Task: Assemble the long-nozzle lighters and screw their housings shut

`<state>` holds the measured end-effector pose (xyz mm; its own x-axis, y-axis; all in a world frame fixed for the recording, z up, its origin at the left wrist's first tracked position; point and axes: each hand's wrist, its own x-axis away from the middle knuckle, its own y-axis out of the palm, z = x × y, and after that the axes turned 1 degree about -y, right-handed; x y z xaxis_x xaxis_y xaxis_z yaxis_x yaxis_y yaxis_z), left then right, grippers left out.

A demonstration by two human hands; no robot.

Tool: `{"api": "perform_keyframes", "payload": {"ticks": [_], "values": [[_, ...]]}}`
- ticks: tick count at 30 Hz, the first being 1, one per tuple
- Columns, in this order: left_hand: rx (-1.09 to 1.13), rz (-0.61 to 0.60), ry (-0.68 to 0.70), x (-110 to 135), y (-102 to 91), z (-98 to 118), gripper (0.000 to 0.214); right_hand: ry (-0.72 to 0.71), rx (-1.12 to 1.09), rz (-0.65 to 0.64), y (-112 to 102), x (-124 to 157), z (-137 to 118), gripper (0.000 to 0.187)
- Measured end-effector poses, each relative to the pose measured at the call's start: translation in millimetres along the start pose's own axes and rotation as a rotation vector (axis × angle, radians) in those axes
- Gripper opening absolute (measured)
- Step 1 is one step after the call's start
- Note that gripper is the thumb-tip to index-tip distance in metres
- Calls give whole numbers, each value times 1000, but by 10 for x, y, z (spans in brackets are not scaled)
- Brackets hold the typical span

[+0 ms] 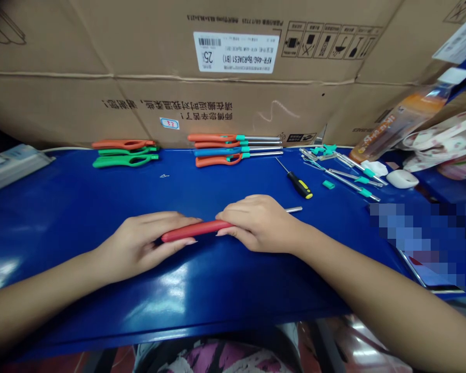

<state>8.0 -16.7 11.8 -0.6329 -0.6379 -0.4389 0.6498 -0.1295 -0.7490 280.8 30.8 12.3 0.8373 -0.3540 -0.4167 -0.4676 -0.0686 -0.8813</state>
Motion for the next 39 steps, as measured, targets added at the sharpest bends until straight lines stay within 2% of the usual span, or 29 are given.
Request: {"api": "perform_keyframes", "payload": {"ticks": [6,11,14,20,24,26,30,36,39], "values": [[-6,-17,-46,-6,-48,-74,29,10,79,5,-42,-5,5,27],[1,37,-69,-15,-123,-197,26,88,159,8,-121,42,115,24],[-7,48,-79,-11,-134,-225,24,86,203,4,-155,50,154,23],[-111,-52,-63,-6,-55,-167,27,4,274,4,-102,16,121,23],[-160,-124,-83,-12,-19,-187,33,5,289,-12,-71,-4,102,26],[-177,-118,-94,-13,-37,-230,34,61,318,-32,-103,-1,125,27],[-221,-69,-132,-18,-101,-322,34,266,461,-60,-225,42,252,43],[-233,-29,-174,-34,-131,-312,32,429,589,-25,-352,148,476,19],[-232,-28,-184,-40,-137,-287,33,474,598,-17,-389,174,519,14]]}}
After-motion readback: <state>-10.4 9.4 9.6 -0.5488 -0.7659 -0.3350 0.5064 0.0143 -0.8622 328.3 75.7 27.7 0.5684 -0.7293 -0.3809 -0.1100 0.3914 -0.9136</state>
